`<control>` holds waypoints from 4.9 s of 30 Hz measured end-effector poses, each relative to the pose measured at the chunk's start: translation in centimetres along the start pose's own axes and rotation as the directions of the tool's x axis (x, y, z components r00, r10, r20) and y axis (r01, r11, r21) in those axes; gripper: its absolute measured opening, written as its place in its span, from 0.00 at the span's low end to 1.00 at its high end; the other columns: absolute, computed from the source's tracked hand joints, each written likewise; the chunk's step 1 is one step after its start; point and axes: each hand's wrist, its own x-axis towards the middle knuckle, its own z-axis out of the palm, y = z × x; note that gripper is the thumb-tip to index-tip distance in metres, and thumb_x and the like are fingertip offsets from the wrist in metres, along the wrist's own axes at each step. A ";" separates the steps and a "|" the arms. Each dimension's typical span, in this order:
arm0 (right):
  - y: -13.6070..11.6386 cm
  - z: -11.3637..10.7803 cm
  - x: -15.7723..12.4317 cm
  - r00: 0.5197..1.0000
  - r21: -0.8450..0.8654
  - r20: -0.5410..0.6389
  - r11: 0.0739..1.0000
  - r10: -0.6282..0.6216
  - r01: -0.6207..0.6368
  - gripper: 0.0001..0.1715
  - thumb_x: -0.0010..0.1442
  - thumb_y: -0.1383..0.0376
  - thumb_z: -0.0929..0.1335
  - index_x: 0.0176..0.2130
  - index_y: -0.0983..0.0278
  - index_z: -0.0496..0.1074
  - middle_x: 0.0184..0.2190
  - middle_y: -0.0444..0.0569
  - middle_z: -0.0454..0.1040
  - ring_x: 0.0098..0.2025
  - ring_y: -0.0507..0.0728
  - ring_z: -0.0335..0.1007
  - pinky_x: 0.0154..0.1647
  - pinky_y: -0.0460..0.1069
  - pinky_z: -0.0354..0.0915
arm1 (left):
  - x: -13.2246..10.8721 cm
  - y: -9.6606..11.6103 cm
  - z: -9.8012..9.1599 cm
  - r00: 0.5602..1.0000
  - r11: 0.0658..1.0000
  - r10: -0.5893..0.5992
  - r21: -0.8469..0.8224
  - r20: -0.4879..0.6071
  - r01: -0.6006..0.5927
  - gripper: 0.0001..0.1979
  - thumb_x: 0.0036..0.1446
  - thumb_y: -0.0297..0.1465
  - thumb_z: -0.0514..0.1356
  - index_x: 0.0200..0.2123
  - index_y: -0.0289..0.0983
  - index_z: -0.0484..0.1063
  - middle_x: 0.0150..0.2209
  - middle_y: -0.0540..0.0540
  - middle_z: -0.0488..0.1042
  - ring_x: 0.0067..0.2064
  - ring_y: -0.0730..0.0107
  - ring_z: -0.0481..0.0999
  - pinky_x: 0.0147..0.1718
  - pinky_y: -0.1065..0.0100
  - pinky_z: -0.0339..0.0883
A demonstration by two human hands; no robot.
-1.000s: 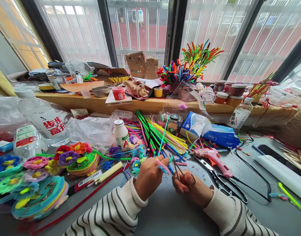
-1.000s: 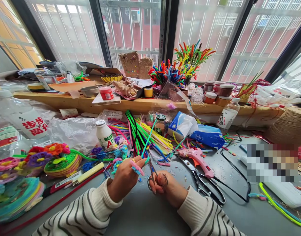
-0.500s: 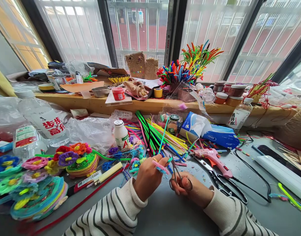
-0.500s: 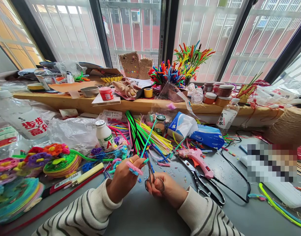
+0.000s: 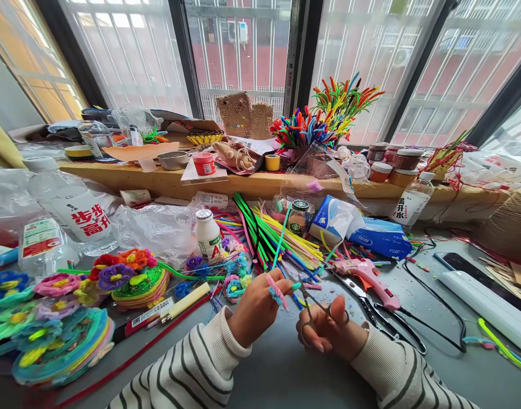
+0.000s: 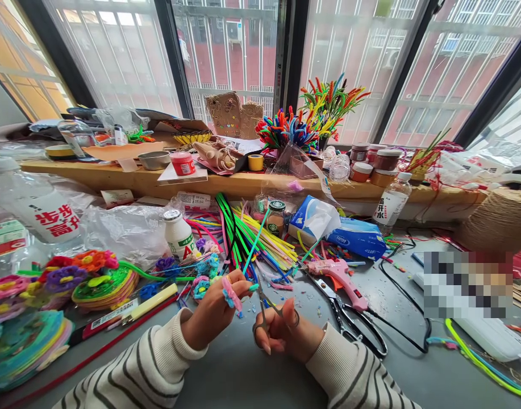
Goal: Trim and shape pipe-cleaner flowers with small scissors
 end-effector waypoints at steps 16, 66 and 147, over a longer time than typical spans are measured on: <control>-0.6 0.6 -0.1 0.981 -0.184 -0.191 0.983 -0.033 -0.003 0.32 0.40 0.39 0.60 0.15 0.65 0.61 0.07 0.35 0.47 0.13 0.46 0.41 0.17 0.45 0.42 | -0.1 0.2 0.2 0.998 0.999 -0.042 0.006 -0.044 0.042 0.10 0.54 0.26 0.46 0.26 0.35 0.65 0.22 0.51 0.59 0.24 0.75 0.60 0.23 0.73 0.55; -0.6 -0.6 0.4 0.779 -0.297 -0.601 0.955 -0.176 -0.014 0.17 0.44 0.57 0.69 0.30 0.68 0.72 0.17 0.42 0.63 0.18 0.45 0.43 0.18 0.43 0.41 | -0.2 0.7 0.8 0.978 0.957 -0.080 -0.258 0.192 0.129 0.11 0.54 0.25 0.45 0.26 0.35 0.65 0.22 0.49 0.66 0.27 0.73 0.65 0.29 0.72 0.61; -8.3 -2.6 3.9 0.610 -0.255 -0.707 0.934 -0.356 0.250 0.11 0.47 0.59 0.68 0.30 0.64 0.70 0.26 0.45 0.71 0.31 0.54 0.69 0.35 0.50 0.67 | 0.9 -1.2 0.1 0.717 0.342 -0.673 -0.784 0.180 0.518 0.14 0.43 0.36 0.58 0.19 0.37 0.54 0.19 0.53 0.68 0.21 0.73 0.70 0.17 0.73 0.60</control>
